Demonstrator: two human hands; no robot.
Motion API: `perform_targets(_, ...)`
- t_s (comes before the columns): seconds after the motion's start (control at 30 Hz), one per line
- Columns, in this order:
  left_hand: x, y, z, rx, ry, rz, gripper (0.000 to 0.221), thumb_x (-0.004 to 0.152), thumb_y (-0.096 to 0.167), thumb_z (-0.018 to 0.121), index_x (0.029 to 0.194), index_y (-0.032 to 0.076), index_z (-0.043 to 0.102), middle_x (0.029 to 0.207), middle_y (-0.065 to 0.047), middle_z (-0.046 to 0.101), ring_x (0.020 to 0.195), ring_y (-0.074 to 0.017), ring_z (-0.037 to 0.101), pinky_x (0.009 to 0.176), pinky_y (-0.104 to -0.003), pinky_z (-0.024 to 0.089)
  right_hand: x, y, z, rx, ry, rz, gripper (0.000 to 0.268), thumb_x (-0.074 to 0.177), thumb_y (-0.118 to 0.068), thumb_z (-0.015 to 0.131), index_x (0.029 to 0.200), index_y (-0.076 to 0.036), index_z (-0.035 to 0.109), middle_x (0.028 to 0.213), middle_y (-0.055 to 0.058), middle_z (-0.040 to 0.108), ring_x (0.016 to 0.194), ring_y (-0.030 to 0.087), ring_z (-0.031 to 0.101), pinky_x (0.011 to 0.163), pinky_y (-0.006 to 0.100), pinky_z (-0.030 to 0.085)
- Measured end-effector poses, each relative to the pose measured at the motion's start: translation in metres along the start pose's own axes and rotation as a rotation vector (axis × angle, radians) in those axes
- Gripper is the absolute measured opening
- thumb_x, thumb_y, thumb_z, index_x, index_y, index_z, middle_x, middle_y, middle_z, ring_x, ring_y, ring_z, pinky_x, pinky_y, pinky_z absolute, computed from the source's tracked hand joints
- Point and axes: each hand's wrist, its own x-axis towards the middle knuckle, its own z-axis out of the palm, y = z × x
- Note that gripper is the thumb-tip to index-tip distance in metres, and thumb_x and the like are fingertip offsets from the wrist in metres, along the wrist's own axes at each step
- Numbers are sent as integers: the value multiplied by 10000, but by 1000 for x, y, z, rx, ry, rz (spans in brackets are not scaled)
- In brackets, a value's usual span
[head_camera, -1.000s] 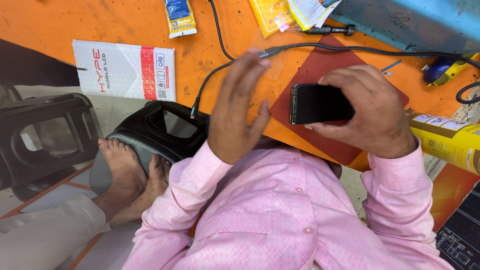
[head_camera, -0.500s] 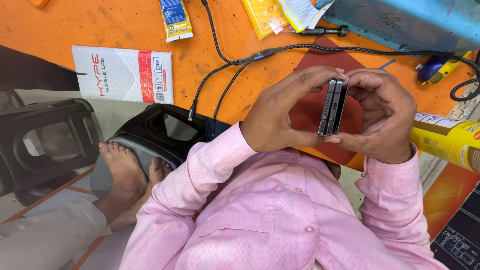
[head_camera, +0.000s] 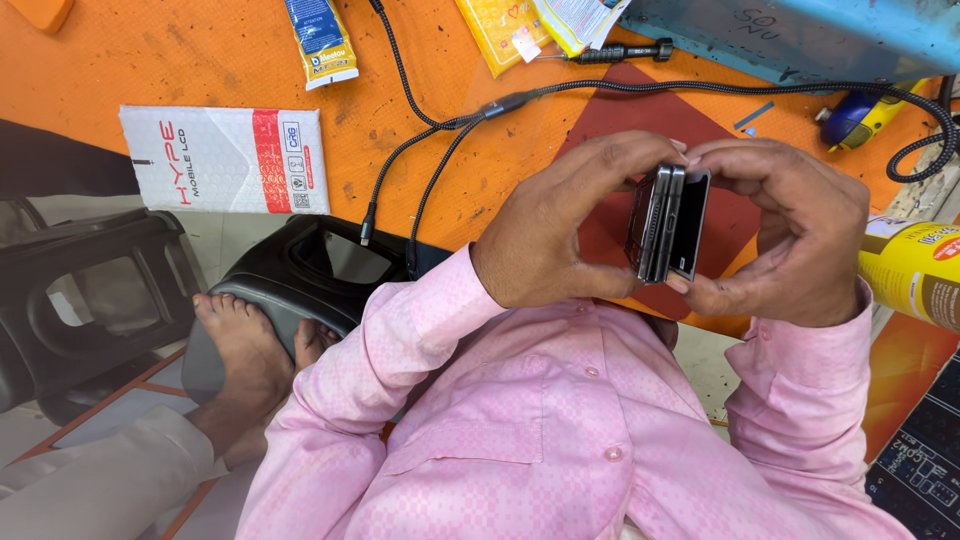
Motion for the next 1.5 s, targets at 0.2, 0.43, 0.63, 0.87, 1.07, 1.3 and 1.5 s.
perform_targets(0.2,-5,4,4,44,-2,11,840,826,180,961,1473,114,430,1455,-89,545,1345,-245,609,1129,-309,545,-6,-4,0,-125,-1,-48,628,711,-253,887,1196,49,628,1194,147,662,1107,190,669,953,277,568)
perform_targets(0.43,-8,6,5,1,-20,-10,833,813,164,952,1467,116,440,1450,-91,555,1336,-244,625,1126,-306,550,-8,-6,0,-230,-24,-125,615,708,-247,882,1179,50,622,1161,186,668,1087,249,685,935,304,568)
perform_targets(0.63,-8,5,6,-6,-1,8,841,816,192,966,1463,122,434,1432,-85,560,1310,-240,632,1111,-305,551,-6,-7,1,-235,-24,-135,606,705,-247,864,1171,51,616,1147,185,665,1077,252,684,979,341,575)
perform_targets(0.87,-9,-3,12,4,52,11,859,801,206,972,1461,118,428,1402,-81,567,1308,-242,633,1138,-313,540,-4,-8,6,-288,18,-113,587,749,-299,880,1185,20,651,1198,147,591,1072,205,632,936,303,598)
perform_targets(1.07,-6,-8,15,-185,130,-121,830,779,72,919,1455,75,436,1361,-75,601,1294,-184,651,1187,-329,535,7,-11,7,-102,-16,-67,632,858,-356,816,1296,47,602,1268,111,547,1199,198,619,1050,319,584)
perform_targets(1.3,-2,-3,10,-475,282,-217,814,826,-29,889,1460,61,386,1351,-83,571,1322,-173,603,1154,-363,540,1,-7,8,38,38,109,580,942,-249,735,1380,73,534,1351,131,590,1243,219,645,1100,355,564)
perform_targets(1.5,-12,-17,16,-698,360,-302,862,833,-57,842,1536,55,356,1336,-136,582,1311,-227,616,1139,-415,554,-9,2,16,-50,-118,143,638,851,-39,772,1428,79,528,1401,178,636,1281,230,656,1097,371,554)
